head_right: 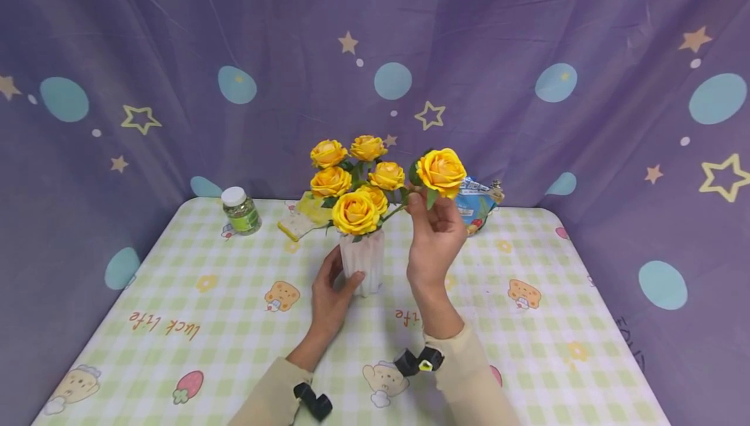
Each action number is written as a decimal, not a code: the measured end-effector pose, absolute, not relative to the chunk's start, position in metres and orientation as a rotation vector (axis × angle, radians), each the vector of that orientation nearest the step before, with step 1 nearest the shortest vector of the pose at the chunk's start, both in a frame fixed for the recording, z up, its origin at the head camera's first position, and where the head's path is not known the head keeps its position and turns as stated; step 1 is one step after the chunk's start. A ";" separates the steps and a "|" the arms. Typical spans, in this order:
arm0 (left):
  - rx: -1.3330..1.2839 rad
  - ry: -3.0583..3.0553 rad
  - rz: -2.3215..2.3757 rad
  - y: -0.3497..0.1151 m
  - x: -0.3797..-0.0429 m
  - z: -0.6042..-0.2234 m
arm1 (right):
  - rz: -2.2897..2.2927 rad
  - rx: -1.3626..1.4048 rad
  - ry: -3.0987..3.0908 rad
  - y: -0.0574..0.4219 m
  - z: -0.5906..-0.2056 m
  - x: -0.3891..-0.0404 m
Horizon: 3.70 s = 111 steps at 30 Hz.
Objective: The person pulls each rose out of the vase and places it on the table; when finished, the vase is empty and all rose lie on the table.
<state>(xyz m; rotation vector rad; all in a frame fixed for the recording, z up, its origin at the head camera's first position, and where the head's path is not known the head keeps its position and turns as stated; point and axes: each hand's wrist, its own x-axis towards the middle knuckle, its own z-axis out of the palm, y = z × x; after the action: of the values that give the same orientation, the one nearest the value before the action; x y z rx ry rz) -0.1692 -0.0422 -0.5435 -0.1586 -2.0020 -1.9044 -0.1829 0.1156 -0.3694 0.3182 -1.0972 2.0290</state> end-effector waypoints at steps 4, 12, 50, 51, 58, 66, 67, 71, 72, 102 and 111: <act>-0.157 -2.000 -1.912 -0.042 -0.169 -0.543 | 2.017 0.345 -1.087 0.118 -0.368 -0.183; -0.153 -1.993 -1.923 -0.042 -0.169 -0.543 | 1.986 0.340 -1.049 0.124 -0.361 -0.184; -0.138 -2.000 -1.901 -0.042 -0.168 -0.545 | 1.920 0.301 -0.867 0.152 -0.324 -0.190; -0.138 -1.999 -1.903 -0.042 -0.168 -0.545 | 1.918 0.295 -0.866 0.153 -0.323 -0.190; -0.124 -2.002 -1.923 -0.041 -0.168 -0.545 | 1.909 0.245 -0.820 0.162 -0.316 -0.191; -0.137 -2.003 -1.920 -0.042 -0.167 -0.545 | 1.928 0.227 -0.768 0.173 -0.312 -0.191; -0.139 -2.003 -1.918 -0.042 -0.168 -0.545 | 1.929 0.222 -0.762 0.174 -0.312 -0.191; -0.138 -2.005 -1.914 -0.042 -0.168 -0.545 | 1.934 0.208 -0.738 0.180 -0.310 -0.191; -0.137 -2.005 -1.917 -0.042 -0.167 -0.544 | 1.935 0.206 -0.732 0.181 -0.309 -0.191; -0.151 -1.992 -1.922 -0.043 -0.168 -0.545 | 1.925 0.203 -0.980 0.183 -0.358 -0.188; -0.148 -1.991 -1.905 -0.041 -0.169 -0.544 | 2.009 0.199 -1.040 0.178 -0.385 -0.186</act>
<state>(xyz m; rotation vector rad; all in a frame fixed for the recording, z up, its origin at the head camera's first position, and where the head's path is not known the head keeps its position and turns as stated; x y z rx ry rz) -0.1687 -0.0412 -0.5439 -0.1478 -1.9905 -1.9052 -0.1857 0.1781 -0.3846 0.1994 -1.0401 2.0087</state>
